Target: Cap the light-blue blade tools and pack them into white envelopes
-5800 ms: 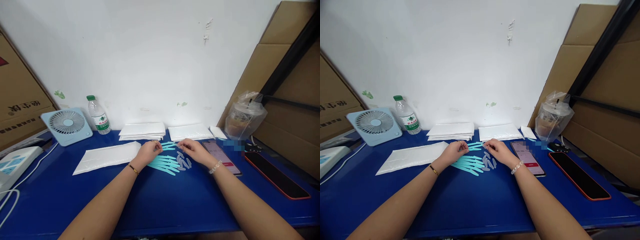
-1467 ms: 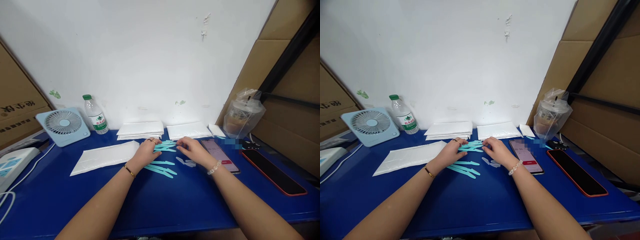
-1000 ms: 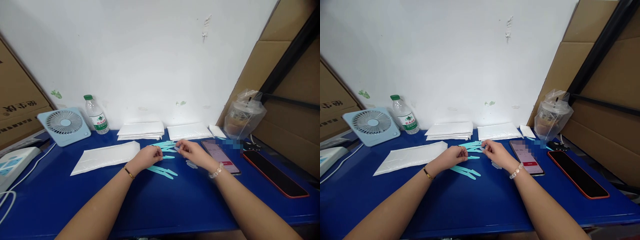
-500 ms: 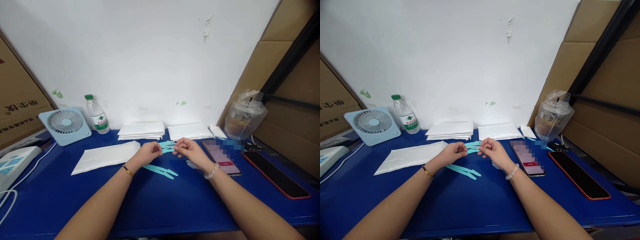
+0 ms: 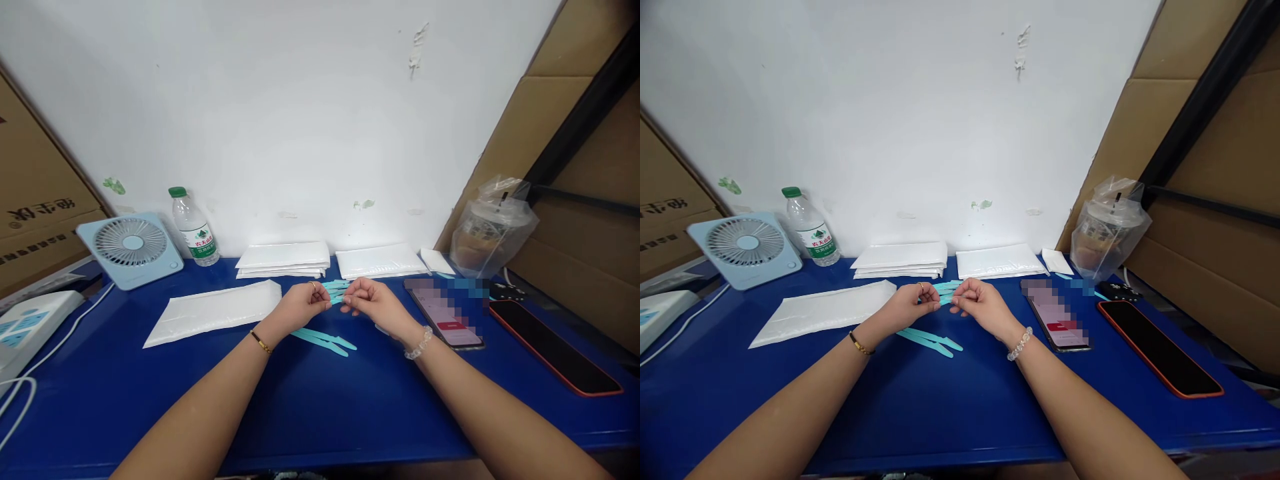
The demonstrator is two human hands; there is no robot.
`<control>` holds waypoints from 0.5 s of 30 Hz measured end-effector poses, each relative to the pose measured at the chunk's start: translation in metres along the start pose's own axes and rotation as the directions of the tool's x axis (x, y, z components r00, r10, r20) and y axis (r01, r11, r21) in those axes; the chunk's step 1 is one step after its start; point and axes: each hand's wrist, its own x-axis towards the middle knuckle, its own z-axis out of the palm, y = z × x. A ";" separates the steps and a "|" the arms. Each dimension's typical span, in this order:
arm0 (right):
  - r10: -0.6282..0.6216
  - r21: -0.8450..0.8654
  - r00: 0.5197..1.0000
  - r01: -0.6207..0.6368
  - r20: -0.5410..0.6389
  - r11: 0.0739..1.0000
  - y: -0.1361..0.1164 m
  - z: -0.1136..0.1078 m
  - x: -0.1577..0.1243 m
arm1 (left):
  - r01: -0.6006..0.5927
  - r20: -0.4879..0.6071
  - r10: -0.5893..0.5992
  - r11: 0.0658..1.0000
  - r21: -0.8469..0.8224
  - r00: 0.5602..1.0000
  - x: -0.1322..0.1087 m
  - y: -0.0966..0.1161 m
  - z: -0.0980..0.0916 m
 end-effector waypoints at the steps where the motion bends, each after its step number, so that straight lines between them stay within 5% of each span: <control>1: -0.002 -0.027 1.000 0.002 0.011 1.000 0.000 0.000 0.001 | -0.008 -0.005 0.008 1.000 0.016 1.000 0.001 0.000 0.002; 4: -0.044 -0.228 0.999 0.042 -0.004 0.973 -0.003 -0.011 -0.001 | -0.023 -0.029 0.027 0.992 0.122 0.999 0.002 0.002 0.006; 8: -0.096 -0.628 0.995 0.049 -0.040 0.776 -0.016 -0.043 -0.010 | -0.053 -0.061 0.072 0.959 0.277 0.996 -0.004 0.007 -0.003; 13: 0.169 -0.744 0.980 -0.032 0.109 0.667 -0.016 -0.065 -0.020 | -0.078 0.305 0.015 0.978 0.195 0.952 -0.016 0.012 -0.019; 15: 0.223 -0.770 0.968 -0.054 0.116 0.635 -0.011 -0.063 -0.020 | -0.075 0.356 -0.004 0.975 0.208 0.934 -0.017 0.013 -0.019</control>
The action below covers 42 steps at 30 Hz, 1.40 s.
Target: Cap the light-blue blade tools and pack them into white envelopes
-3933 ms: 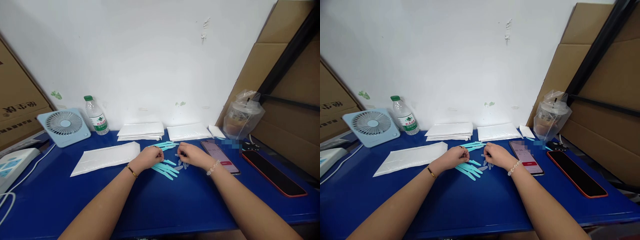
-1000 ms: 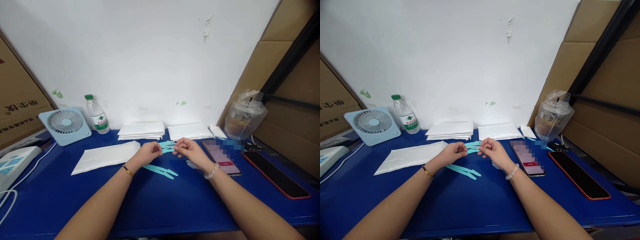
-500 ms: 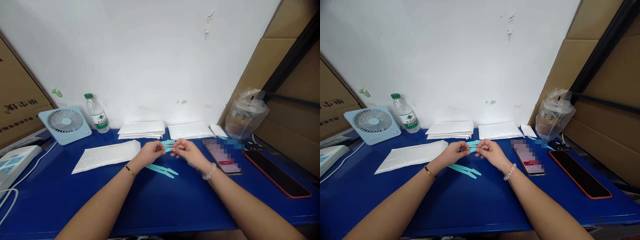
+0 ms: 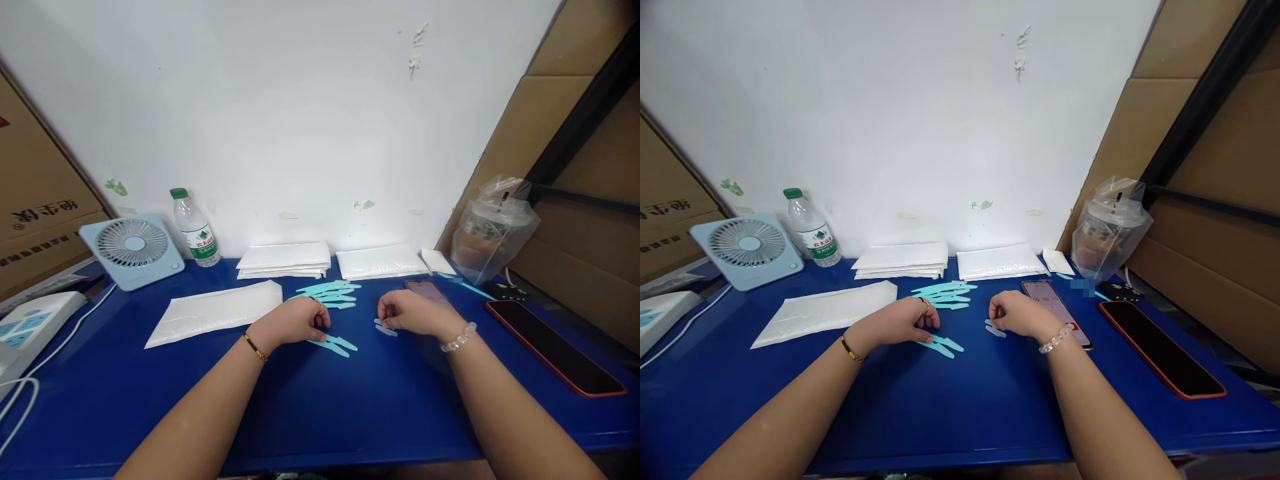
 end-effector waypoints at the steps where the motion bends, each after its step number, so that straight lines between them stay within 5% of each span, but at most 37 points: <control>1: 0.007 -0.019 1.000 -0.007 -0.001 1.000 0.000 0.003 0.001 | 0.006 -0.002 -0.006 1.000 0.015 1.000 0.001 0.001 0.001; 4: -0.024 -0.025 0.997 0.022 -0.074 0.999 -0.003 0.009 0.006 | 0.013 -0.013 -0.012 0.999 0.042 1.000 0.004 0.002 0.005; 7: -0.046 0.200 0.981 0.084 -0.189 0.976 -0.009 0.012 0.010 | 0.023 -0.054 -0.021 0.999 0.041 0.998 0.007 0.002 0.007; 12: 0.042 0.750 0.963 0.179 -0.266 0.637 -0.021 0.018 0.017 | 0.040 -0.248 -0.072 0.991 -0.131 0.966 0.011 -0.006 0.005; 15: 0.107 0.849 0.963 0.163 -0.248 0.502 -0.025 0.022 0.020 | 0.043 -0.318 -0.107 0.979 -0.201 0.942 0.013 -0.012 0.003; 18: 0.102 0.864 0.966 0.163 -0.238 0.476 -0.026 0.025 0.021 | 0.048 -0.329 -0.117 0.976 -0.212 0.937 0.015 -0.015 0.004; 25: 0.063 0.825 0.969 0.167 -0.237 0.539 -0.032 0.026 0.020 | 0.060 -0.310 -0.128 0.974 -0.218 0.942 0.015 -0.015 0.003; 31: -0.036 0.703 0.969 0.204 -0.246 0.681 -0.035 0.034 0.024 | 0.015 -0.312 -0.053 0.992 -0.122 0.949 0.019 -0.008 0.007; 37: -0.036 0.335 0.899 0.199 -0.436 0.921 -0.030 0.027 0.027 | 0.024 -0.490 0.024 0.995 0.092 0.871 0.017 0.001 0.004; 39: -0.059 0.156 0.900 0.139 -0.432 0.978 -0.025 0.016 0.018 | 0.001 -0.366 0.036 0.995 0.099 0.930 0.009 0.004 -0.001; 42: -0.099 0.027 0.982 0.104 -0.162 0.994 -0.019 0.001 0.001 | -0.033 -0.065 0.040 0.993 0.112 0.997 -0.003 0.009 -0.006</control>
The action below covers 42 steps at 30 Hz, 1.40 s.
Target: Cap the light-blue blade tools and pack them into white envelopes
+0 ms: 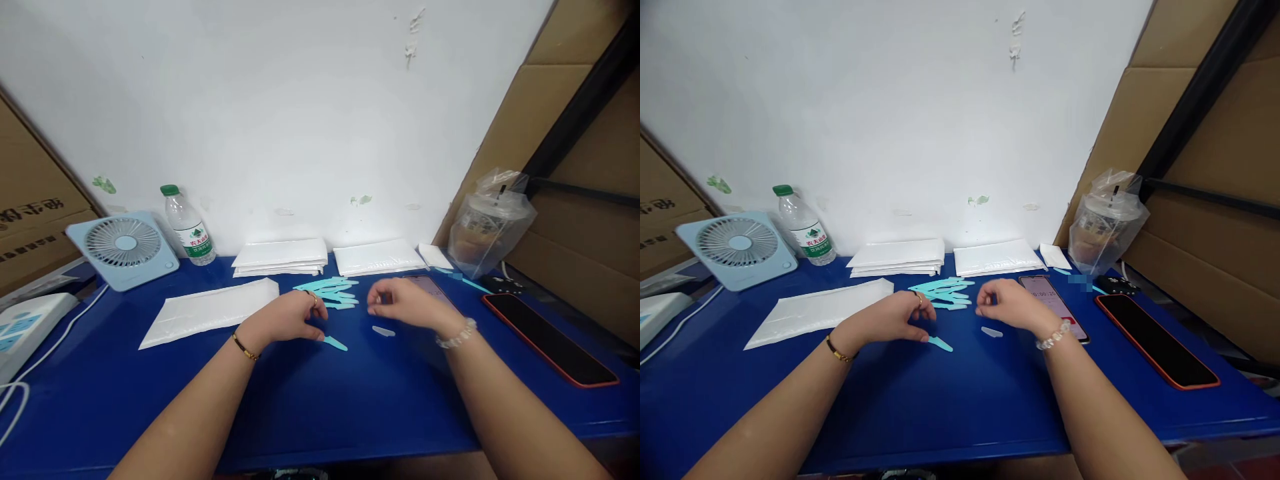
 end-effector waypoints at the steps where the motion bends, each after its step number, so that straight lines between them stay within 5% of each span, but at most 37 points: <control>1: 0.018 -0.039 0.996 -0.014 0.088 0.999 0.001 -0.003 -0.004 | 0.003 0.052 -0.003 1.000 0.016 0.999 -0.002 0.002 0.000; 5: 0.080 -0.107 0.975 -0.059 0.208 0.993 -0.001 0.000 -0.010 | 0.059 0.088 -0.061 0.998 0.025 0.994 -0.001 0.006 0.007; 8: 0.027 0.124 0.992 -0.043 0.123 0.991 -0.005 0.009 -0.004 | 0.070 0.039 -0.067 0.994 -0.081 0.997 0.005 0.001 0.011; 13: 0.079 0.704 0.995 -0.011 -0.065 0.710 -0.014 0.016 0.007 | 0.085 -0.158 -0.140 0.947 -0.309 0.978 0.011 -0.011 0.011; 19: 0.137 0.837 0.985 0.013 -0.106 0.547 -0.022 0.023 0.011 | 0.077 -0.181 -0.153 0.926 -0.370 0.972 0.013 -0.011 0.010; 27: 0.122 0.818 0.983 0.044 -0.137 0.573 -0.023 0.025 0.011 | 0.076 -0.182 -0.150 0.931 -0.357 0.972 0.012 -0.011 0.010; 35: 0.060 0.673 0.956 0.157 -0.287 0.723 -0.017 0.020 0.010 | 0.093 -0.181 -0.174 0.919 -0.384 0.968 0.012 -0.014 0.009; 42: 0.039 0.688 0.961 0.166 -0.272 0.706 -0.013 0.018 0.010 | 0.111 -0.173 -0.189 0.917 -0.383 0.967 0.011 -0.016 0.006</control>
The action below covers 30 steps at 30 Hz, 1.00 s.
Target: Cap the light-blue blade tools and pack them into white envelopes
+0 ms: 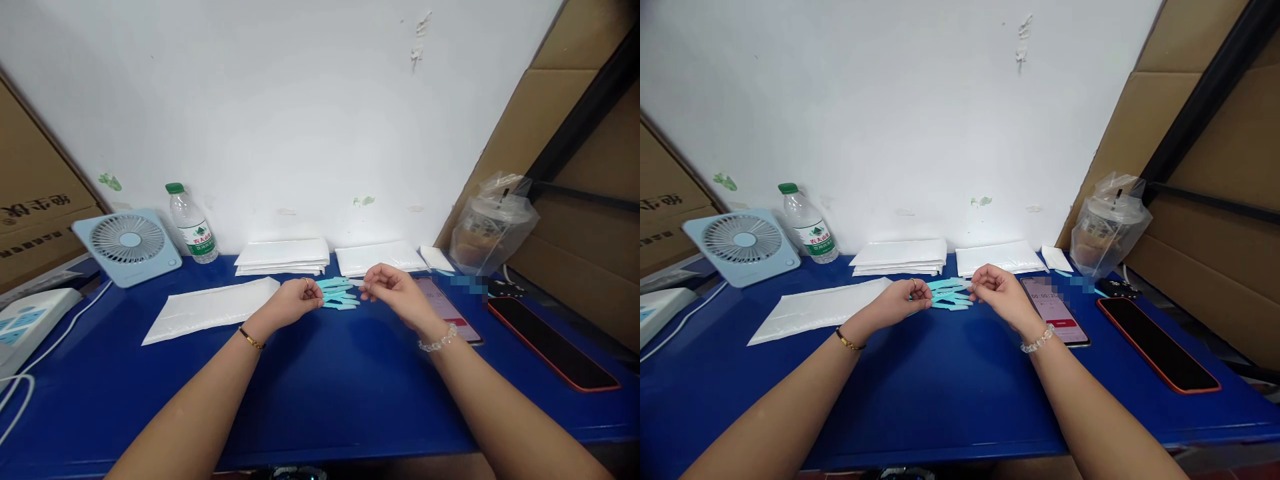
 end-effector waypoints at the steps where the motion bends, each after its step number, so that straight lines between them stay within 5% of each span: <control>1: -0.006 -0.013 1.000 0.006 0.010 1.000 0.000 0.000 0.000 | -0.002 0.000 0.002 1.000 0.000 1.000 0.000 0.000 0.000; 11: -0.086 -0.244 0.983 0.124 0.162 0.962 0.000 0.010 -0.003 | -0.011 0.005 0.011 1.000 0.000 1.000 0.001 -0.001 0.003; 18: -0.143 -0.303 0.986 0.163 0.087 0.939 -0.003 0.005 -0.003 | -0.007 0.003 0.007 1.000 0.014 1.000 0.000 0.000 0.000; 23: -0.117 -0.312 0.975 0.173 0.190 0.934 -0.002 0.014 -0.005 | -0.041 0.024 0.040 0.998 0.043 0.999 0.000 0.001 0.005; 30: -0.066 -0.487 0.970 0.177 0.235 0.855 0.012 0.012 0.000 | -0.120 -0.127 0.184 0.910 0.398 0.975 0.006 -0.007 0.015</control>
